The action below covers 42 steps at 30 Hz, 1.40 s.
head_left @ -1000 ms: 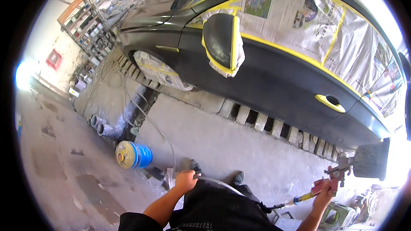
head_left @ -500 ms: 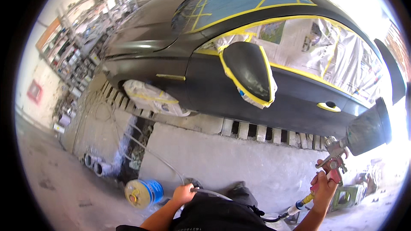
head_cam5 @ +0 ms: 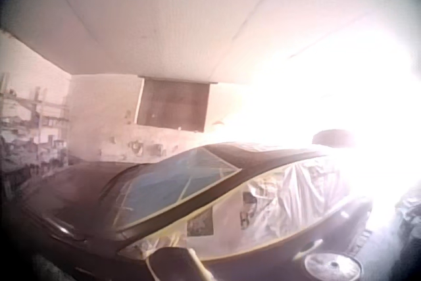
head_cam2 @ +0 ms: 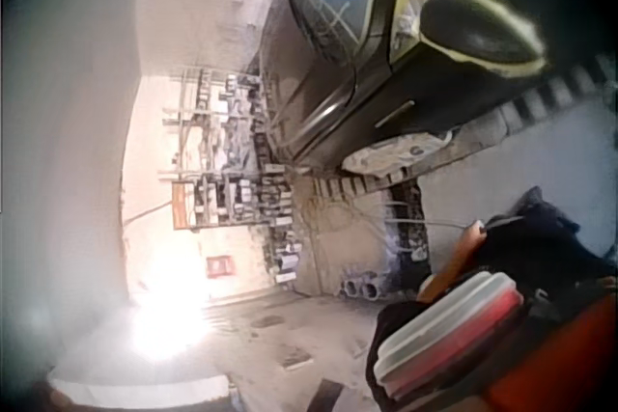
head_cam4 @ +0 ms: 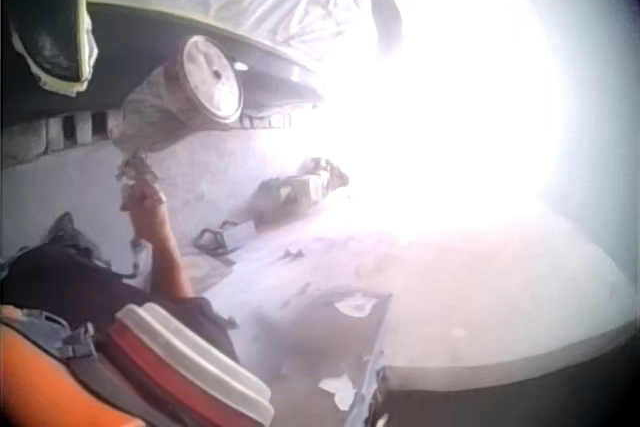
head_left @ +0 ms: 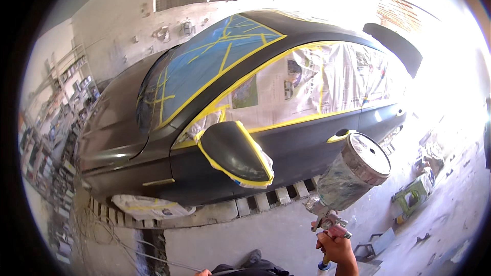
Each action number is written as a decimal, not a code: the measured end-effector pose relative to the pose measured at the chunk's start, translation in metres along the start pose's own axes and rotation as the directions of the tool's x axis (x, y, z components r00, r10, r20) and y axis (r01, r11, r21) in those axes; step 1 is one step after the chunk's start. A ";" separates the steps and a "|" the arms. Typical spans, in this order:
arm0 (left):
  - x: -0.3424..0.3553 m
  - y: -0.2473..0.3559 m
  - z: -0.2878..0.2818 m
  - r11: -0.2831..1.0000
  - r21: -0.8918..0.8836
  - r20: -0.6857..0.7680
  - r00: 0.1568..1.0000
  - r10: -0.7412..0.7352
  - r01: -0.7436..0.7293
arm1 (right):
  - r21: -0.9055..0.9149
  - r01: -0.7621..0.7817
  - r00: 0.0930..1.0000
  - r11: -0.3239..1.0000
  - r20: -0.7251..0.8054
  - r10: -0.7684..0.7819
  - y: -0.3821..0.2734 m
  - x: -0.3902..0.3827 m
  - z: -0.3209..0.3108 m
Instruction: The person uses a spray gun to apply paint to the door panels and side mirrors of a car that has been masked with newspaper.
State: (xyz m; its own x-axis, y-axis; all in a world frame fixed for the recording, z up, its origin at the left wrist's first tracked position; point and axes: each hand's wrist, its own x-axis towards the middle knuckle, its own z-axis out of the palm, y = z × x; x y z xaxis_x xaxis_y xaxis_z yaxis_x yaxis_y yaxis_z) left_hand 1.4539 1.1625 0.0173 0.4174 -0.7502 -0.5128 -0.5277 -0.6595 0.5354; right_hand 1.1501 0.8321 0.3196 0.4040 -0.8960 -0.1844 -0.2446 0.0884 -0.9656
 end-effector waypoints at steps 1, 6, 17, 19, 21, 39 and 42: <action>0.006 -0.013 -0.003 1.000 0.020 0.038 0.999 0.017 -0.018 | 0.033 -0.018 1.000 0.999 0.001 0.018 -0.009 -0.003 0.005; 0.047 -0.088 -0.027 0.989 0.111 0.287 0.956 0.065 -0.101 | 0.031 -0.009 0.991 0.999 -0.130 0.013 -0.021 -0.006 0.034; 0.170 -0.193 -0.111 0.968 -0.099 0.369 0.894 0.252 -0.232 | 0.061 0.020 0.824 0.998 -0.566 0.018 -0.024 -0.046 0.151; 0.192 -0.205 -0.128 0.969 -0.039 0.455 0.859 0.235 -0.245 | 0.046 0.048 0.781 0.998 -0.625 -0.009 -0.030 -0.055 0.186; 0.216 -0.213 -0.142 0.961 0.033 0.547 0.809 0.214 -0.276 | 0.114 -0.019 0.778 0.993 -0.622 0.086 -0.043 -0.074 0.214; 0.174 -0.205 -0.247 0.920 0.337 0.631 0.774 -0.062 -0.200 | 0.156 -0.007 0.698 0.988 -0.706 0.117 -0.064 -0.105 0.335; 0.189 -0.213 -0.252 0.891 0.374 0.638 0.769 -0.046 -0.257 | 0.167 -0.041 0.675 0.985 -0.723 0.151 -0.068 -0.103 0.346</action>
State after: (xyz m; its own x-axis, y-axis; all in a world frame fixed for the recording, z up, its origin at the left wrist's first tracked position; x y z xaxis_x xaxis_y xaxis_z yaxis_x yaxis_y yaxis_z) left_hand 1.8318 1.1495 -0.0247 -0.1265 -0.5162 -0.8471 -0.8542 -0.3774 0.3576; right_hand 1.4303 1.0694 0.3409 -0.4013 -0.9056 -0.1374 -0.1102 0.1967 -0.9743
